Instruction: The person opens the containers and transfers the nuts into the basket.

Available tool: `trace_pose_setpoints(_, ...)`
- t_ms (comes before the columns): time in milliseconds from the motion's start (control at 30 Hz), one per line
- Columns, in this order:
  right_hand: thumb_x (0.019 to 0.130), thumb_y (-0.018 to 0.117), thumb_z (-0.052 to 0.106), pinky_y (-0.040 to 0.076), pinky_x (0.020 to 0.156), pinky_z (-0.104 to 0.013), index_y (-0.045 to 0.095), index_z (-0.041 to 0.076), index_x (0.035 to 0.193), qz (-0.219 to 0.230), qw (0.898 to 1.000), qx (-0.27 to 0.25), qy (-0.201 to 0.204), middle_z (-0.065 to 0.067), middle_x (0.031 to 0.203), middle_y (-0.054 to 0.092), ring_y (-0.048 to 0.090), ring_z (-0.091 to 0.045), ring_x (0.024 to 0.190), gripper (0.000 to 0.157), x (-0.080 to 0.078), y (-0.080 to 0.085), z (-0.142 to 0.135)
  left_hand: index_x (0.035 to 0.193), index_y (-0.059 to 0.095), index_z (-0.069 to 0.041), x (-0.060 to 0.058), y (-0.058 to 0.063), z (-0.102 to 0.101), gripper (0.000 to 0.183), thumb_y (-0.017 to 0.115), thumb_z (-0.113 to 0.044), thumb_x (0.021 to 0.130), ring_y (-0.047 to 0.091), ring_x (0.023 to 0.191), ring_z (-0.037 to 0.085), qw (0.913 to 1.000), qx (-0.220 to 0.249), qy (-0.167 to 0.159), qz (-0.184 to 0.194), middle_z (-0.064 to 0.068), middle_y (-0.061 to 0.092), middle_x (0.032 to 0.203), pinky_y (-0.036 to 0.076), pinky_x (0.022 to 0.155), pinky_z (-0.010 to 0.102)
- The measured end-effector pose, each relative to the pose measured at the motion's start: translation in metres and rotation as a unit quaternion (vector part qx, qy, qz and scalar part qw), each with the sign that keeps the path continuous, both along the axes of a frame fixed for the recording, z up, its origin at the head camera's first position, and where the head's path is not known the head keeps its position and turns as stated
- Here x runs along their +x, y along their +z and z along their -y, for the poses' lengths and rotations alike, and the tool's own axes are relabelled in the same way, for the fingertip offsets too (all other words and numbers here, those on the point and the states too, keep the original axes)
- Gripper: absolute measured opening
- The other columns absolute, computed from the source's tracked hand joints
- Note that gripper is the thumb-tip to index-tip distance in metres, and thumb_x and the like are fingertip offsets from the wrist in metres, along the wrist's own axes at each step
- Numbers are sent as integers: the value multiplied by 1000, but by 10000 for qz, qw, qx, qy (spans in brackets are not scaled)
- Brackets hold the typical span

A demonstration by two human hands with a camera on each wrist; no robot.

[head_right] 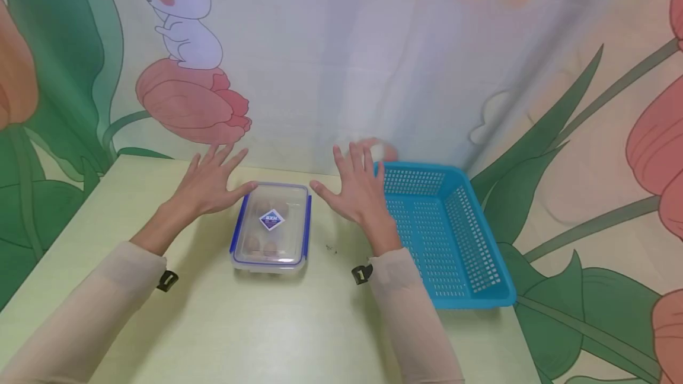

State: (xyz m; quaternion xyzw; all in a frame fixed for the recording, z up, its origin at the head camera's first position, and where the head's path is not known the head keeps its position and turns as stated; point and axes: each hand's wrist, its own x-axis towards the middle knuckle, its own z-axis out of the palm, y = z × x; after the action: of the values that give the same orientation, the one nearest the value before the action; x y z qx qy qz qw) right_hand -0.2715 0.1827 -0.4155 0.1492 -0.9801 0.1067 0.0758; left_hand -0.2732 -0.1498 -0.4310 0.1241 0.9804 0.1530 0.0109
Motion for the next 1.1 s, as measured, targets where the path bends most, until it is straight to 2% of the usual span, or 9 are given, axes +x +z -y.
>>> trace_pose_setpoints(200, 96, 43, 81, 11, 123, -73, 18, 25, 172, -167, 9996, -217, 95, -13, 176, 18, 8, -41, 162, 98, 3, -2, -2, 171, 18, -18, 0, 2, -1, 91, 51, -67, 101, -6, 162, 42, 9999, 52, -27, -95, 18, 5, 177, -5, 125, 67)
trace_pose_setpoints(333, 97, 42, 81, 21, 122, -72, 19, 23, 172, -37, 9964, -817, 235, -13, 175, 21, 16, -40, 161, 97, 12, -2, 2, 171, 18, -16, 3, 1, 2, 92, 52, -66, 102, -2, 162, 44, 9997, 182, -39, -152, 19, 8, 177, 3, 125, 69)
trace_pose_setpoints(500, 99, 47, 77, 27, 120, -71, 22, 21, 171, 432, 9818, -1828, 266, -15, 174, 25, 24, -40, 159, 95, 29, -5, 11, 170, 20, -9, 13, -6, 18, 93, 56, -61, 103, 16, 158, 48, 9985, 546, -55, -50, 25, 18, 173, 21, 122, 70)
trace_pose_setpoints(633, 102, 51, 68, 33, 119, -67, 26, 16, 169, 600, 9692, -2377, 212, -15, 170, 35, 36, -40, 154, 89, 38, -14, 20, 169, 20, -7, 18, -18, 29, 92, 54, -62, 105, 26, 154, 50, 9941, 1052, 33, 245, 29, 26, 169, 27, 120, 70)
trace_pose_setpoints(800, 104, 56, 62, 50, 105, -60, 35, 12, 165, 884, 9474, -3070, -190, -19, 154, 52, 57, -39, 134, 82, 45, -35, 34, 169, 21, -5, 25, -41, 33, 91, 50, -64, 106, 40, 147, 51, 9837, 1655, 211, 668, 30, 38, 163, 38, 114, 69)
trace_pose_setpoints(900, 104, 57, 62, 56, 97, -52, 42, 10, 161, 1088, 9289, -3490, -598, -18, 141, 60, 64, -35, 122, 78, 43, -53, 41, 168, 23, -4, 29, -55, 29, 88, 49, -62, 107, 51, 139, 51, 9755, 1980, 328, 901, 30, 45, 158, 49, 105, 65)
trace_pose_setpoints(1000, 104, 57, 62, 61, 84, -47, 47, 9, 157, 1339, 9082, -3851, -950, -17, 128, 64, 70, -35, 106, 75, 39, -71, 48, 166, 27, -2, 32, -68, 22, 86, 49, -61, 108, 57, 133, 49, 9683, 2211, 452, 1066, 29, 50, 153, 55, 100, 60)
trace_pose_setpoints(1100, 105, 57, 61, 63, 76, -46, 48, 8, 154, 1687, 8839, -4194, -1197, -16, 120, 64, 71, -35, 97, 73, 35, -85, 54, 166, 28, -4, 34, -78, 15, 85, 48, -63, 107, 63, 124, 46, 9540, 2588, 606, 1385, 28, 51, 152, 60, 92, 52)
